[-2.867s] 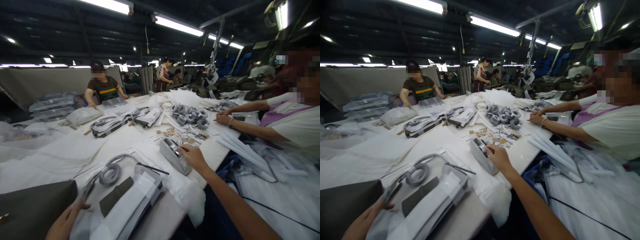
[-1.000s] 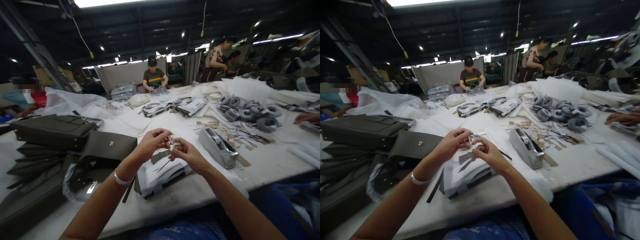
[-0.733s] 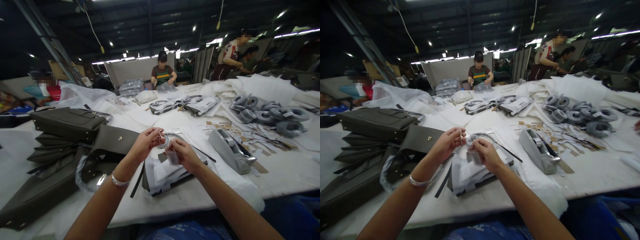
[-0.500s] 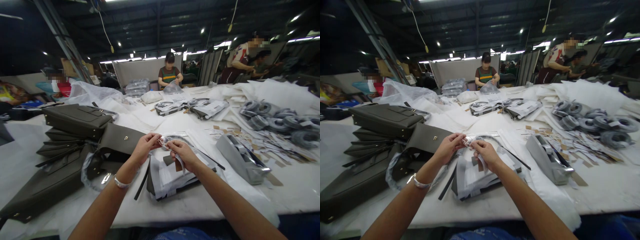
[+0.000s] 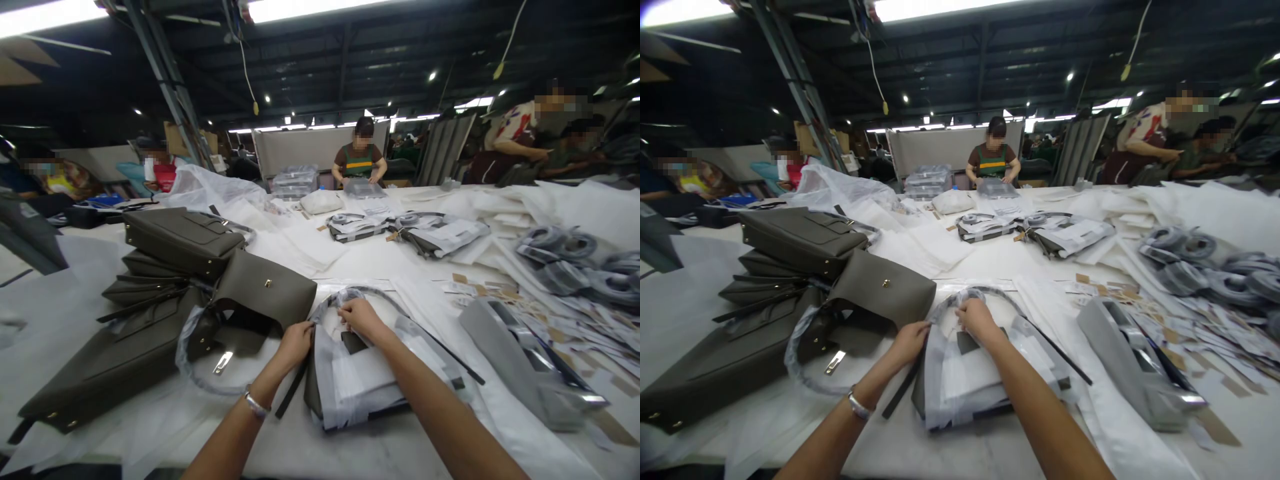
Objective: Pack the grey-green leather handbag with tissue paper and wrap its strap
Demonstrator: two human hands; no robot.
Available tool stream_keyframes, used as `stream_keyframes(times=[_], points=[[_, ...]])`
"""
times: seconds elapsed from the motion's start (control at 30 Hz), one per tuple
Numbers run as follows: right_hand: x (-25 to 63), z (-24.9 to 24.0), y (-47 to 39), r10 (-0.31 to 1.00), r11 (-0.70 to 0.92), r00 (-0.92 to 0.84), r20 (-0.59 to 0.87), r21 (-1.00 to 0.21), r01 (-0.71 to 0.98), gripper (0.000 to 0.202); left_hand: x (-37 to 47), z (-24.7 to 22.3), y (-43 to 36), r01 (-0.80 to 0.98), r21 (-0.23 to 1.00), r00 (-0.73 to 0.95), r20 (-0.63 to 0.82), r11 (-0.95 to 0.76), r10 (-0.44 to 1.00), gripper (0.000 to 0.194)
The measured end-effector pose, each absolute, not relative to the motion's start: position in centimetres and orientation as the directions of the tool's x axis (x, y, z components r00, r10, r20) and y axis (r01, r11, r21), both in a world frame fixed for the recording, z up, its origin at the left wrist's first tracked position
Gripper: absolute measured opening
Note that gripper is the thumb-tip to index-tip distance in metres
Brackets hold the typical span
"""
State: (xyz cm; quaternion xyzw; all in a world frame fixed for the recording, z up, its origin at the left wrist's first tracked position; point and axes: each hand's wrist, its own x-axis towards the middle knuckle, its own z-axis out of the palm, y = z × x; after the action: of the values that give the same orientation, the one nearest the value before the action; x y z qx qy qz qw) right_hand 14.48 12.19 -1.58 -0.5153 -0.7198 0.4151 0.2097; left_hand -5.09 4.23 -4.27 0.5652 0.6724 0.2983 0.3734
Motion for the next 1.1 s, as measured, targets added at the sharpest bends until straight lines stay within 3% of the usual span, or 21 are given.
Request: stream_keyframes(times=[0.17,0.3,0.47,0.67,0.93,1.1], points=[[16.2,-1.4,12.3,0.905,0.061,-0.4,-0.147,-0.885,0.462,0.029,-5.3,-5.1,4.0,0.28,0.928,-0.112,-0.221,0.245,0.969,0.031],[16.3,-1.0,11.5,0.868,0.015,-0.465,-0.173,-0.928,0.373,0.026,-4.9,-4.3,3.7,0.142,0.958,0.007,-0.254,0.25,0.967,0.033],[15.9,-1.0,9.8,0.784,0.007,-0.593,-0.183,-0.953,0.304,0.03,-4.6,-3.0,3.0,0.09,0.962,0.207,-0.27,0.256,0.94,0.041],[16.1,-0.8,8.6,0.69,0.033,-0.705,-0.162,-0.966,0.255,0.035,-3.9,-3.6,2.4,0.102,0.974,0.268,-0.224,0.204,0.937,0.039],[15.5,-2.2,8.6,0.698,0.113,-0.705,-0.126,-0.953,0.282,0.038,-5.2,-4.9,0.3,0.314,0.927,0.02,-0.221,0.203,0.975,0.032],[16.1,-0.7,7.8,0.648,0.261,-0.761,-0.023,-0.932,0.251,0.06,-7.6,-3.2,-3.1,0.354,0.913,-0.125,-0.169,0.203,0.978,0.024]])
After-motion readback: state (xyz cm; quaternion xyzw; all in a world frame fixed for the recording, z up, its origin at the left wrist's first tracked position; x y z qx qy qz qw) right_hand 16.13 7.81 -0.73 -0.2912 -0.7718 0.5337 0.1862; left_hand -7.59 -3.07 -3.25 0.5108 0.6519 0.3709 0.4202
